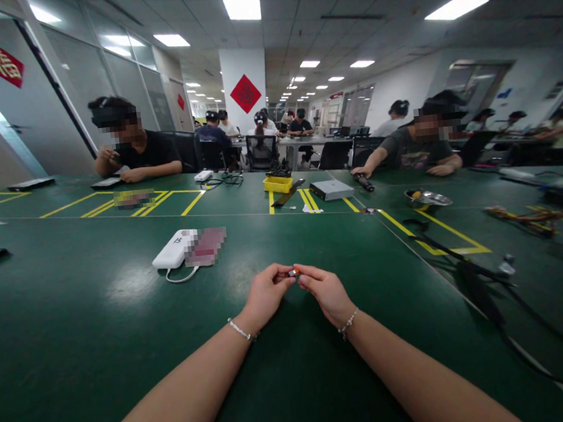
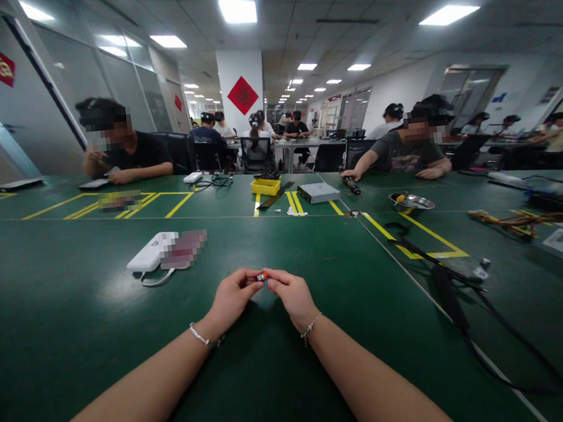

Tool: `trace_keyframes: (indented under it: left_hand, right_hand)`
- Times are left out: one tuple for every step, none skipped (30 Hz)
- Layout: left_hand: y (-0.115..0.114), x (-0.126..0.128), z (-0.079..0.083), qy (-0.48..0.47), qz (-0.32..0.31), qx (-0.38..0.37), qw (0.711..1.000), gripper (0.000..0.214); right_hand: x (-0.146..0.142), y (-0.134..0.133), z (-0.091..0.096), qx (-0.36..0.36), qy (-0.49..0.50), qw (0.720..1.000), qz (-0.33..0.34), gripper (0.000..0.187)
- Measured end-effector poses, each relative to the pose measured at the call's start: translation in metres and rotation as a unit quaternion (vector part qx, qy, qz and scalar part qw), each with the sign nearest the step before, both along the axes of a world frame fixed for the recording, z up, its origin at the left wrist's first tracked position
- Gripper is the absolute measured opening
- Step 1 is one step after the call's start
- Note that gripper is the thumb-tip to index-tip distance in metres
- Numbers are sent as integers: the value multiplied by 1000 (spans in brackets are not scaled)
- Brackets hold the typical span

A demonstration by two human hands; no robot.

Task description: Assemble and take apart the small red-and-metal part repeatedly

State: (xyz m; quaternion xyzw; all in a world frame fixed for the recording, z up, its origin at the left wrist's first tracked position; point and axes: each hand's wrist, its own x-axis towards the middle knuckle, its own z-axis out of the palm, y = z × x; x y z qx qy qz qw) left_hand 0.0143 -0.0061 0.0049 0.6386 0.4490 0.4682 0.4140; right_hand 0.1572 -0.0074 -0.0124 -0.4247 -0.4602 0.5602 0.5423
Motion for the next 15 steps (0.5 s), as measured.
trace_keyframes:
  left_hand:
    - [0,0,0,1,8,6,1000,14]
    - [0,-1,-1,0,13,10,1000,14]
    - [0,-1,-1,-1,17,13,1000,15]
    - [0,-1,-1,-2,19,15,1000,15]
    - [0,-1,0,-3,21,17,1000,15]
    - [0,-1,0,-4,23,18,1000,15]
    - [-1,-1,1,-6,24,17,1000,15]
    - [-1,-1,1,-9,25,16,1000,15]
    - [-2,-1,2,-11,25,15,1000,15]
    - [-2,-1,2,-13,26,14,999,14]
    - [-2,-2,2,-14,27,14,999,14]
    - [-2,-2,2,-13,27,15,999,14]
    - [-2,-3,2,-11,26,16,999,14]
    - [-2,-3,2,-8,26,18,999,14]
    - [-2,-4,2,-5,27,21,999,14]
  right_hand:
    - [-1,-1,1,-1,-1,1000,2,31]
    - [-2,-2,2,-4,0,1000,6,32]
    - [-2,-2,3,-10,3,1000,12,34]
    - [-2,-3,4,-17,9,1000,19,34]
    - [-2,-3,5,-24,14,999,25,35]
    - [-2,-3,5,-30,18,999,31,35]
    - [-2,-4,5,-34,19,999,36,35]
    - [-2,-3,5,-36,19,998,40,36]
    - [-1,-3,5,-35,18,998,44,36]
    - [-1,-3,5,-33,16,998,48,37]
    - [-1,-3,4,-31,13,998,50,37]
    - [-1,-3,4,-30,11,998,53,37]
    - [-1,-3,4,-30,9,998,53,37]
    - [-1,-3,4,-30,8,998,54,36]
    - [-1,-4,5,-32,8,998,54,36]
